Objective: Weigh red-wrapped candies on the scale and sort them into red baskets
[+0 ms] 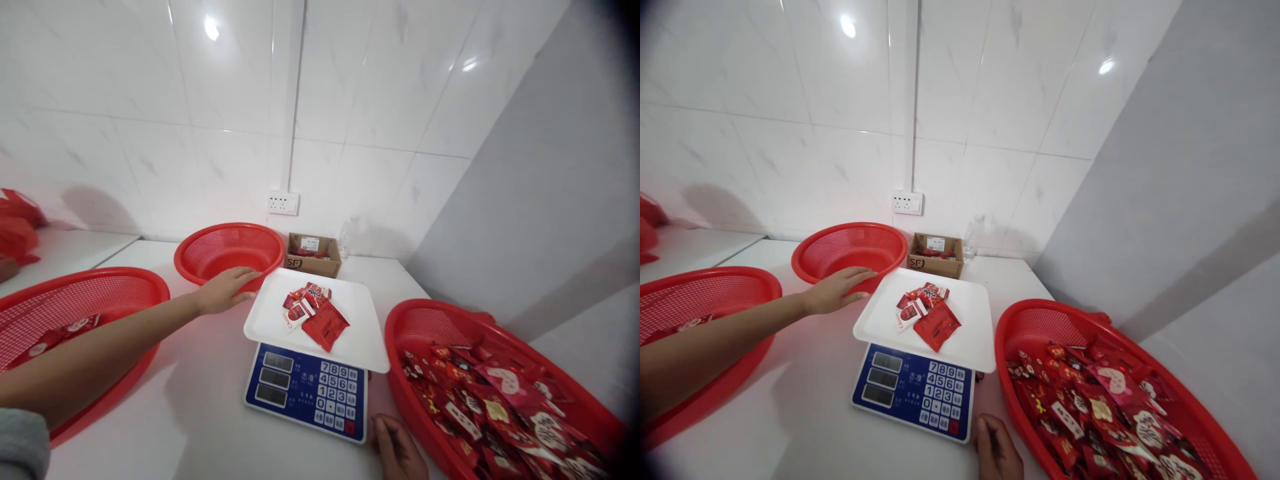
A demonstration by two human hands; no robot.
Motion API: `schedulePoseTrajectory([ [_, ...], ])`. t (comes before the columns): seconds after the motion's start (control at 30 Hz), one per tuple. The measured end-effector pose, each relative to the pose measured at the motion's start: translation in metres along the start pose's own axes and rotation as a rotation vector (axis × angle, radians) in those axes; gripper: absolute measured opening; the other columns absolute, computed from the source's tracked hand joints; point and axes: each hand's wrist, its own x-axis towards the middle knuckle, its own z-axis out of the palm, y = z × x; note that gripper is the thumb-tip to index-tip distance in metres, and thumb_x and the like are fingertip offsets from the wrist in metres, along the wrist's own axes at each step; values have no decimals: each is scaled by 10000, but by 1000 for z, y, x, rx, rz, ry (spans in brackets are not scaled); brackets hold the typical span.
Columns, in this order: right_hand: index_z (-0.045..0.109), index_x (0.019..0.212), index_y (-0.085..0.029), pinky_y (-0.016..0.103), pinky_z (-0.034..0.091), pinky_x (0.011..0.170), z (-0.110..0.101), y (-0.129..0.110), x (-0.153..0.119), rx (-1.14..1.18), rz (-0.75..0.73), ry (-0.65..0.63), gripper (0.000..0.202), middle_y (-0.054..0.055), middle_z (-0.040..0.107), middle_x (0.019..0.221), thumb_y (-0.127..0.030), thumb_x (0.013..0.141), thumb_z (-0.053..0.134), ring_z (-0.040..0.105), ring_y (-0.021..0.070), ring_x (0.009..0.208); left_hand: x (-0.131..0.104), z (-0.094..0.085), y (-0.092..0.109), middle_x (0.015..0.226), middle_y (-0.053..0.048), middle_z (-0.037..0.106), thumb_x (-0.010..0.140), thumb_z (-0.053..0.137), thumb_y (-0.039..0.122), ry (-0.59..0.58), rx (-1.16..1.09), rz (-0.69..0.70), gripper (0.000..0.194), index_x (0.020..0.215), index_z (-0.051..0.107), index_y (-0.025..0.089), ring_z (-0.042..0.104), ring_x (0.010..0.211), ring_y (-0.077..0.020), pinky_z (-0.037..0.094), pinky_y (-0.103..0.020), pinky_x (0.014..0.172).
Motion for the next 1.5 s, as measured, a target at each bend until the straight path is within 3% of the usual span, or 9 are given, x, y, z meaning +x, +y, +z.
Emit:
schedulePoseTrajectory([
  [0.2, 624, 697, -174, 228, 438, 581, -5, 0, 3, 25, 31, -63, 498, 19, 611, 640, -666, 658, 563, 545, 164, 602, 27, 17, 78, 1120, -105, 551, 870, 446, 442, -76, -127, 144, 403, 1188, 474, 196, 520, 1033, -232, 436, -336, 852],
  [0.33, 599, 668, -184, 222, 399, 549, 0, -6, -2, 39, 5, 16, 457, -18, 528, 568, -635, 706, 538, 483, 140, 551, 44, 31, 99, 1092, -100, 544, 805, 546, 356, -108, -98, 182, 356, 1126, 507, 207, 501, 1018, -267, 447, -352, 788],
  [0.47, 593, 664, -184, 224, 391, 549, 2, -10, -3, 58, -7, 22, 458, -33, 491, 549, -635, 709, 534, 467, 133, 536, 49, 35, 101, 1140, -70, 531, 765, 554, 206, -110, -146, 223, 374, 1134, 502, 232, 507, 1028, -240, 451, -321, 784],
  [0.6, 591, 653, -184, 216, 376, 529, 2, -9, -2, 79, 3, 11, 452, -39, 475, 536, -632, 701, 549, 451, 125, 521, 49, 25, 91, 1025, -42, 549, 755, 555, 178, -33, -284, 140, 343, 1093, 531, 234, 565, 805, -155, 460, -259, 692],
  [0.8, 595, 659, -184, 221, 380, 532, 2, -10, -3, 98, 16, 10, 451, -35, 486, 536, -632, 701, 554, 458, 131, 526, 58, -18, 39, 1004, -61, 534, 823, 491, 279, 254, -144, -135, 222, 1020, 561, 204, 546, 825, -173, 445, -290, 702],
  [0.93, 599, 653, -184, 219, 384, 534, 2, -9, -2, 113, -7, 21, 452, -27, 509, 553, -634, 690, 567, 462, 130, 531, 64, -24, 15, 1083, -106, 534, 850, 458, 347, 287, -38, -213, 277, 1042, 567, 180, 519, 965, -237, 423, -369, 819],
  [1.07, 599, 647, -182, 221, 381, 517, 3, -9, -2, 116, -8, 25, 464, -32, 487, 528, -642, 685, 563, 452, 127, 507, 65, 7, 42, 1154, -96, 547, 878, 420, 424, 154, -57, -17, 358, 1109, 549, 182, 491, 1079, -232, 388, -358, 917],
  [1.23, 594, 646, -184, 218, 385, 522, 4, -11, -3, 99, 1, 39, 468, -33, 481, 533, -646, 699, 541, 457, 129, 518, 66, 49, 92, 1159, -144, 543, 803, 499, 544, -9, -47, 113, 591, 1256, 448, 167, 517, 1052, -284, 420, -391, 864],
  [1.5, 580, 626, -190, 215, 380, 504, 4, -8, -2, 112, -30, 23, 441, -34, 473, 519, -618, 721, 541, 450, 127, 502, 68, 49, 90, 1007, -79, 556, 895, 391, 392, -21, -39, 105, 302, 1104, 525, 220, 556, 920, -230, 451, -318, 711],
])
